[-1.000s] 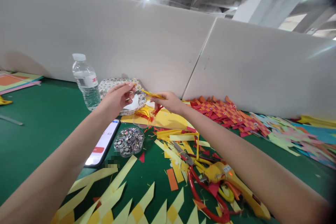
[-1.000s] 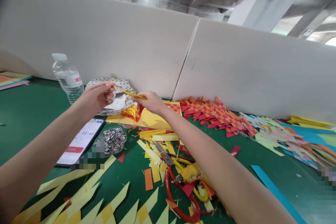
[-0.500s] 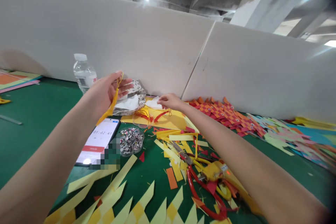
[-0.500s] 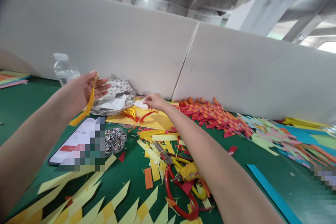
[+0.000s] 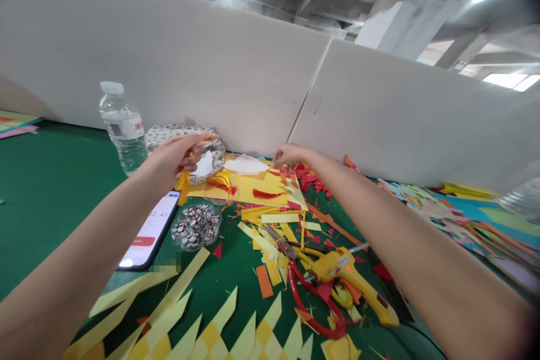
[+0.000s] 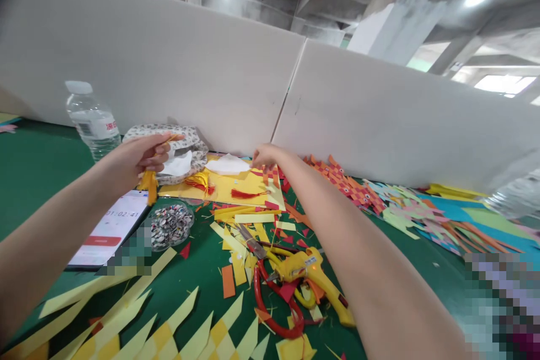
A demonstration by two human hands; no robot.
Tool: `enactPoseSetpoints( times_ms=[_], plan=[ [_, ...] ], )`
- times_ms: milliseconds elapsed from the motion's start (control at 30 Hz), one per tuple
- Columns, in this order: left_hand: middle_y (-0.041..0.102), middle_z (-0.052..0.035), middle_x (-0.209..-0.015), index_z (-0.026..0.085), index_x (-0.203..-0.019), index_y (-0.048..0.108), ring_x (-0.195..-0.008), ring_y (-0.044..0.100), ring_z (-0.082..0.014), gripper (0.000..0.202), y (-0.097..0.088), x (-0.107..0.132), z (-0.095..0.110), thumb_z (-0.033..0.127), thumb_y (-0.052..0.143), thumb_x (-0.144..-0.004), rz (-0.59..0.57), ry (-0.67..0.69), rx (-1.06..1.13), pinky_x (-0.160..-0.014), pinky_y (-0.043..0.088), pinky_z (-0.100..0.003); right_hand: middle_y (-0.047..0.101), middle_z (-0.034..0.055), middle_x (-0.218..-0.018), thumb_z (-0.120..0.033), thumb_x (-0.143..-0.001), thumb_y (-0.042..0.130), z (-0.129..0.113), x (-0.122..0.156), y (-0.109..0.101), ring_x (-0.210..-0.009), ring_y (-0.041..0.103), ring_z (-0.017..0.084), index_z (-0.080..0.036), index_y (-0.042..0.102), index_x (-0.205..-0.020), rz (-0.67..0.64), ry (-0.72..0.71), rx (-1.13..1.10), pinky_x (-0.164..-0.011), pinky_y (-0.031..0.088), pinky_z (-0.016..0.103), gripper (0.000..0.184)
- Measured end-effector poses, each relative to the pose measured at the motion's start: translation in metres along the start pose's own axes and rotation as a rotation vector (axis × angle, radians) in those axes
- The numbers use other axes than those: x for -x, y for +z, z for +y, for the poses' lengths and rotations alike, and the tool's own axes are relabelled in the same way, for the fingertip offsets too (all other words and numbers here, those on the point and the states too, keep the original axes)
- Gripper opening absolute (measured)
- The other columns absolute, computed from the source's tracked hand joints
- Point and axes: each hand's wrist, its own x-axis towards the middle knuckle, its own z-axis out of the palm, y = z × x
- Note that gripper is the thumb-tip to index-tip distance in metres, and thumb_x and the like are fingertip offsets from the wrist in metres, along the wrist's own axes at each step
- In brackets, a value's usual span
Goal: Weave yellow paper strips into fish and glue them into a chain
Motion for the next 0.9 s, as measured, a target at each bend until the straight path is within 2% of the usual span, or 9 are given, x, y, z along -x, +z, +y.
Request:
enactPoseSetpoints(
  times_ms=[133, 200, 300, 367, 500, 567, 667, 767, 900],
  plan=[
    [0.043, 0.0039, -0.06, 0.021, -0.093, 0.067, -0.036, 0.022, 0.0002, 0.016, 0.003, 0.001, -0.002, 0.024, 0.059, -0.08, -0.065, -0.024, 0.016, -0.031, 0.014, -0.016, 0.07, 0.0054, -0.075, -0.025, -0.072, 0.068, 0.002, 0.002, 0.002, -0.058, 0.065, 0.015, -0.017, 0.066, -0.088, 0.059, -0.029, 0.09, -0.057, 0.051, 0.027, 0.018],
    [0.047, 0.0032, -0.062, 0.024, -0.101, 0.066, -0.036, 0.024, 0.0, 0.023, 0.004, 0.003, -0.004, 0.018, 0.057, -0.08, -0.084, -0.043, 0.019, -0.031, 0.015, -0.015, 0.069, 0.0071, -0.092, -0.023, -0.072, 0.068, 0.0, 0.002, 0.012, -0.075, 0.066, 0.017, -0.019, 0.064, -0.1, 0.142, -0.078, 0.148, -0.068, 0.051, 0.029, 0.029],
    [0.05, 0.0031, -0.061, 0.028, -0.107, 0.064, -0.036, 0.027, -0.0008, 0.03, 0.006, 0.004, -0.008, 0.016, 0.056, -0.081, -0.098, -0.075, 0.018, -0.031, 0.018, -0.014, 0.057, 0.0084, -0.12, -0.027, -0.078, 0.064, -0.008, -0.003, 0.035, -0.104, 0.056, 0.021, -0.021, 0.055, -0.115, 0.279, -0.156, 0.235, -0.088, 0.046, 0.038, 0.038],
    [0.052, 0.0034, -0.06, 0.029, -0.11, 0.063, -0.035, 0.026, -0.0009, 0.032, 0.008, 0.005, -0.01, 0.016, 0.055, -0.081, -0.118, -0.082, 0.011, -0.031, 0.019, -0.014, 0.052, 0.0082, -0.122, -0.032, -0.086, 0.054, -0.014, -0.008, 0.051, -0.105, 0.054, 0.021, -0.019, 0.052, -0.117, 0.335, -0.17, 0.278, -0.088, 0.045, 0.043, 0.033],
    [0.064, -0.0003, -0.066, 0.026, -0.118, 0.058, -0.034, 0.033, -0.002, 0.037, 0.013, 0.006, -0.01, 0.015, 0.05, -0.083, -0.099, -0.092, -0.008, -0.031, 0.025, -0.016, 0.055, 0.0076, -0.115, -0.032, -0.087, 0.052, -0.02, -0.019, 0.068, -0.098, 0.057, 0.019, -0.017, 0.053, -0.114, 0.4, -0.121, 0.311, -0.082, 0.049, 0.039, 0.031],
    [0.07, -0.0054, -0.077, 0.025, -0.124, 0.053, -0.039, 0.047, -0.0057, 0.041, 0.016, 0.007, -0.009, 0.014, 0.047, -0.085, -0.087, -0.143, -0.007, -0.033, 0.032, -0.017, 0.056, 0.0075, -0.114, -0.032, -0.087, 0.052, -0.019, -0.02, 0.066, -0.097, 0.057, 0.018, -0.017, 0.053, -0.113, 0.441, -0.106, 0.303, -0.081, 0.049, 0.038, 0.03],
    [0.071, -0.0096, -0.094, 0.027, -0.127, 0.049, -0.061, 0.065, -0.0149, 0.045, 0.018, 0.008, -0.01, 0.015, 0.047, -0.085, -0.129, -0.217, 0.03, -0.044, 0.047, -0.021, 0.057, 0.0069, -0.112, -0.033, -0.088, 0.051, -0.015, -0.015, 0.054, -0.095, 0.058, 0.018, -0.017, 0.055, -0.109, 0.534, -0.103, 0.265, -0.082, 0.048, 0.039, 0.027],
    [0.069, -0.0097, -0.104, 0.03, -0.129, 0.046, -0.076, 0.068, -0.0201, 0.046, 0.017, 0.007, -0.013, 0.017, 0.049, -0.085, -0.2, -0.231, 0.073, -0.056, 0.054, -0.027, 0.064, 0.0058, -0.101, -0.027, -0.088, 0.047, -0.01, -0.004, 0.036, -0.093, 0.059, 0.019, -0.019, 0.061, -0.102, 0.654, -0.106, 0.198, -0.081, 0.046, 0.035, 0.021],
    [0.067, -0.0088, -0.11, 0.033, -0.13, 0.043, -0.086, 0.068, -0.0216, 0.048, 0.014, 0.006, -0.017, 0.017, 0.049, -0.086, -0.251, -0.223, 0.094, -0.065, 0.056, -0.031, 0.067, 0.0059, -0.098, -0.02, -0.082, 0.044, 0.003, 0.009, 0.014, -0.091, 0.059, 0.02, -0.02, 0.063, -0.102, 0.799, -0.117, 0.095, -0.078, 0.042, 0.03, 0.028]
  ],
)
